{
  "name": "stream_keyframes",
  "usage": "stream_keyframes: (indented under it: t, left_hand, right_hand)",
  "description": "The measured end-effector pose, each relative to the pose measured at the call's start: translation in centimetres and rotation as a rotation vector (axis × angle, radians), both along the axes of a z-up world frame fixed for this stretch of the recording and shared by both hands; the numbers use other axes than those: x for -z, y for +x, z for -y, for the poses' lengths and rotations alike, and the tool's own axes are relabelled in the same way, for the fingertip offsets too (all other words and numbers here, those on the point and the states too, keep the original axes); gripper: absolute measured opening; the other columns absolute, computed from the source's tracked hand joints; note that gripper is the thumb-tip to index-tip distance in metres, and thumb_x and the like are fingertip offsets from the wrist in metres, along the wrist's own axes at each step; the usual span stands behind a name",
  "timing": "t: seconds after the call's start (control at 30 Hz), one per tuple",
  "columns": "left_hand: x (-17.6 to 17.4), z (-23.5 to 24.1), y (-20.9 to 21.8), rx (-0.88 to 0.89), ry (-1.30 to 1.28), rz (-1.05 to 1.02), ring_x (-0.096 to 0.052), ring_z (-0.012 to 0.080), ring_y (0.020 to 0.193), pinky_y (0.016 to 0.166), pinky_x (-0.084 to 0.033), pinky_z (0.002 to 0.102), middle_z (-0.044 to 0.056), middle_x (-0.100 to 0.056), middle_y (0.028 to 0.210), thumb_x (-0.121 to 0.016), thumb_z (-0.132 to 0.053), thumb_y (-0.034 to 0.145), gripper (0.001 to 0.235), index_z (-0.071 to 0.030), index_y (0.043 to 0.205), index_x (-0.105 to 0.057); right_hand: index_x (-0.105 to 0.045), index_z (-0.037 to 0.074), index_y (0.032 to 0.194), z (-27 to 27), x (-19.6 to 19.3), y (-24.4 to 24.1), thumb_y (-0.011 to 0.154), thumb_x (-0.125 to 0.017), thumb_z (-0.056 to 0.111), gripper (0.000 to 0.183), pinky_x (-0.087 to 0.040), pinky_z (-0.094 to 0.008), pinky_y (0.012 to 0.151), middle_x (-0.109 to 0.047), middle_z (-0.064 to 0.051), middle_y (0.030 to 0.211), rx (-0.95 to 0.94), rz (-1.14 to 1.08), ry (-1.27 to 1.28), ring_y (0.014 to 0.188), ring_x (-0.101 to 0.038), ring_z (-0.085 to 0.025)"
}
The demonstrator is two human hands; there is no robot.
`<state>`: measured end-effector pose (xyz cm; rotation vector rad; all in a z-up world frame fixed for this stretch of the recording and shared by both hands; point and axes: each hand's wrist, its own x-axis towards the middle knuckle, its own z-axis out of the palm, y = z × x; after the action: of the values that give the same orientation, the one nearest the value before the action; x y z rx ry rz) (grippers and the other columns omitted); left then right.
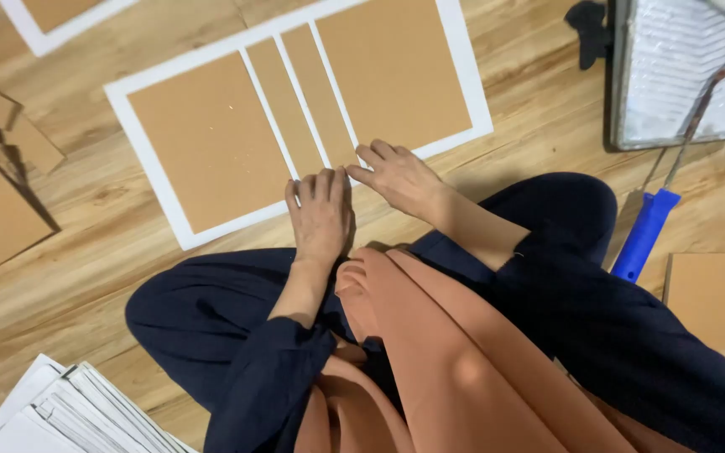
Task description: The person sits on the floor and assembles paper crafts by pressing down on white frames with brown inserts. They wipe a black sheet with a cloth and handle various pieces of cardboard and paper, arranging them on the floor.
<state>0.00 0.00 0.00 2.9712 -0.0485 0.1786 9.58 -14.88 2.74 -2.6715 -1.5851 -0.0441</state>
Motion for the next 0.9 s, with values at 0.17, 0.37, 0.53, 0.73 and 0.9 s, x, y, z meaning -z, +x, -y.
stream_keyframes:
  t: [0.17, 0.37, 0.53, 0.73, 0.9]
  left_hand:
    - [0.5, 0.2, -0.4, 0.008, 0.066, -0.08, -0.04, 0.0253, 0.11, 0.099, -0.02, 0.053, 0.005, -0.043, 0.117, -0.057, -0.024, 0.078, 0.054, -0.014, 0.129, -0.04]
    - [-3.0, -0.1, -1.9, -0.023, -0.028, -0.13, -0.037, 0.0272, 0.119, 0.099, -0.016, 0.059, 0.008, -0.039, 0.128, -0.057, -0.022, 0.078, 0.067, -0.016, 0.137, -0.026]
    - [-7.2, -3.3, -5.9, -0.118, -0.195, -0.019, -0.035, 0.0341, 0.124, 0.097, -0.018, 0.065, 0.015, -0.041, 0.132, -0.061, -0.025, 0.075, 0.061, -0.013, 0.131, -0.041]
    - [-13.5, -12.0, -17.4, -0.341, -0.17, 0.542, -0.057, 0.0432, 0.102, 0.089, -0.041, 0.051, 0.017, -0.056, 0.067, -0.065, -0.034, 0.079, 0.029, -0.005, 0.078, -0.065]
    - [-10.8, -16.8, -31.0, -0.794, -0.203, 0.701, -0.041, 0.0386, 0.116, 0.095, -0.033, 0.049, 0.025, -0.045, 0.123, -0.06, 0.001, 0.085, 0.028, 0.007, 0.113, -0.062]
  right_hand:
    - [-0.051, 0.019, 0.112, 0.1, 0.2, 0.1, 0.074, -0.056, 0.003, 0.041, -0.051, -0.033, 0.068, -0.046, -0.008, 0.114, -0.024, -0.071, -0.061, 0.106, -0.047, -0.028]
    - [-0.04, 0.016, 0.124, 1.2, -3.3, -0.7, 0.082, -0.044, -0.002, 0.047, -0.047, -0.04, 0.084, -0.039, -0.012, 0.126, 0.033, -0.235, -0.063, 0.117, -0.041, -0.032]
    - [-0.039, 0.016, 0.125, 3.3, -2.4, -0.1, 0.082, -0.049, 0.004, 0.046, -0.046, -0.044, 0.086, -0.039, -0.012, 0.127, 0.276, -0.311, 0.058, 0.115, -0.045, -0.033]
    - [-0.039, 0.025, 0.127, 6.0, -3.2, -0.9, 0.08, -0.059, 0.021, 0.051, -0.046, -0.041, 0.086, -0.044, -0.001, 0.124, 0.624, -0.47, 0.118, 0.112, -0.049, -0.022]
    - [-0.045, 0.018, 0.121, 4.3, -7.5, -4.7, 0.079, -0.053, 0.027, 0.044, -0.04, -0.046, 0.087, -0.048, -0.008, 0.122, 0.55, -0.562, -0.08, 0.111, -0.047, -0.029]
